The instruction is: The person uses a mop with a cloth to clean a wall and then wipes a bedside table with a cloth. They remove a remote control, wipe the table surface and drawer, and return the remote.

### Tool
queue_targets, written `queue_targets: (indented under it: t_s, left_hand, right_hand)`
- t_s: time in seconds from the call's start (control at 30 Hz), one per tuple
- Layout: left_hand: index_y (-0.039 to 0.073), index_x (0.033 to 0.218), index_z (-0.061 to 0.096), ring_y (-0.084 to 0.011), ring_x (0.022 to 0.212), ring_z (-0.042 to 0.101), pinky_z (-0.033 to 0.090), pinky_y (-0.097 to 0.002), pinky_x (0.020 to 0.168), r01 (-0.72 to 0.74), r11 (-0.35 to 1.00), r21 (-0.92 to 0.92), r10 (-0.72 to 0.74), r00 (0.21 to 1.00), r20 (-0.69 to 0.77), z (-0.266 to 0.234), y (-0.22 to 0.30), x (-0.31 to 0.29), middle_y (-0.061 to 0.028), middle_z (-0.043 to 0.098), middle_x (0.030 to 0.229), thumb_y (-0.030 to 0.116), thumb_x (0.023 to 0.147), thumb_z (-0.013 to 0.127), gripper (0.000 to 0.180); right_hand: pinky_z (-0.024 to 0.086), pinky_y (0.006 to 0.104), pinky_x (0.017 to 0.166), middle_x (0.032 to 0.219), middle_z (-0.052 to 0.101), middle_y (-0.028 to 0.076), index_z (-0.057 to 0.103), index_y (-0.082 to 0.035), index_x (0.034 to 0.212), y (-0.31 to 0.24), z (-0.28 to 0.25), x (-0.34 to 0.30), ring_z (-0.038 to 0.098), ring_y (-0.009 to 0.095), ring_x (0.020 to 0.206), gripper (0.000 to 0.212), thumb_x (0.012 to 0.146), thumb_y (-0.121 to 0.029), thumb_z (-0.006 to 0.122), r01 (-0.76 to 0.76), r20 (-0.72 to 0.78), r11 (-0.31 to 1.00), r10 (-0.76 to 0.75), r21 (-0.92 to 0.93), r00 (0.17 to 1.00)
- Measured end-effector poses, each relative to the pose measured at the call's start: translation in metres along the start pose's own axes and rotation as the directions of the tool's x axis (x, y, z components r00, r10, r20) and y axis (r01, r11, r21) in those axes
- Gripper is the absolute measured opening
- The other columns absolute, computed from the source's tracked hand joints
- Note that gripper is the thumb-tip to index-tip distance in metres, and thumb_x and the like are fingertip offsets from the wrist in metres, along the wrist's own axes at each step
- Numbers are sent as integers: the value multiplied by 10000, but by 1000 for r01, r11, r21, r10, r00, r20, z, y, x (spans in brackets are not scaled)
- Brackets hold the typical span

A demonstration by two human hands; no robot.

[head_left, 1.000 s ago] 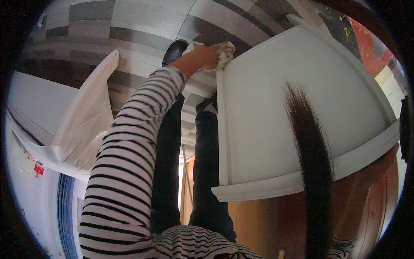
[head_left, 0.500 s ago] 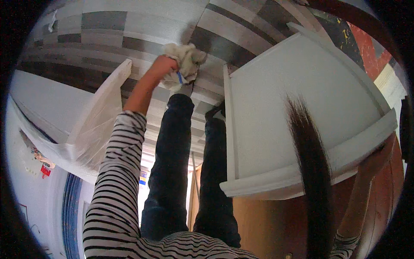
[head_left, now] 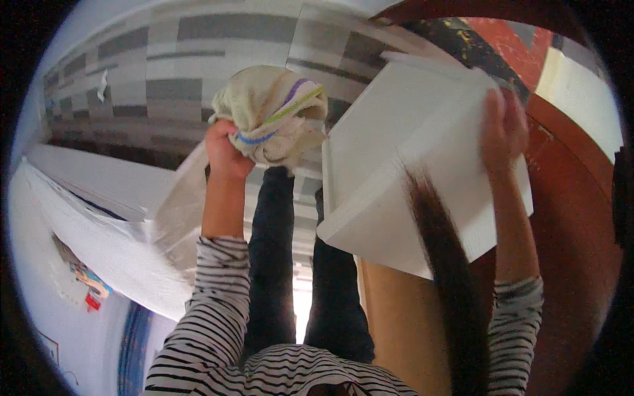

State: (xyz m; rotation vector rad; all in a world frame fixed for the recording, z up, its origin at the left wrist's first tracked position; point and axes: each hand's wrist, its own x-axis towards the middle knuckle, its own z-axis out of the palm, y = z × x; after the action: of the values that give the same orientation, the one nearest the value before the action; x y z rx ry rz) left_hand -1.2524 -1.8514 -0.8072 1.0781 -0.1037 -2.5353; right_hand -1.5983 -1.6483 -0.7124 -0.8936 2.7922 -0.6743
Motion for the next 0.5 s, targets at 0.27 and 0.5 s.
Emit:
queue_targets:
  t_s: [0.27,0.5]
  left_hand:
    - [55,1329,409,-329,1216,464,364,-497,1024,-240,960,144,240,971,16,156,5,-53,-132,493,1304,132,686,474,651]
    - [32,1277,431,-262,1125,536,445,-427,967,-91,862,498,127,991,-38,234,-67,-94,-108,543,1203,-57,760,562,541]
  right_hand:
    - [391,436,922,1172,531,134,445,-94,1276,-1,-17,9,496,298,1108,654,770,-449,659,158,-163,987,-152,25,975]
    - [225,492,1081,1491,137,154,-4,-147,1476,-46,-83,-68,265,291,1329,1133,680,-502,721,-313,312,11,30,950,949]
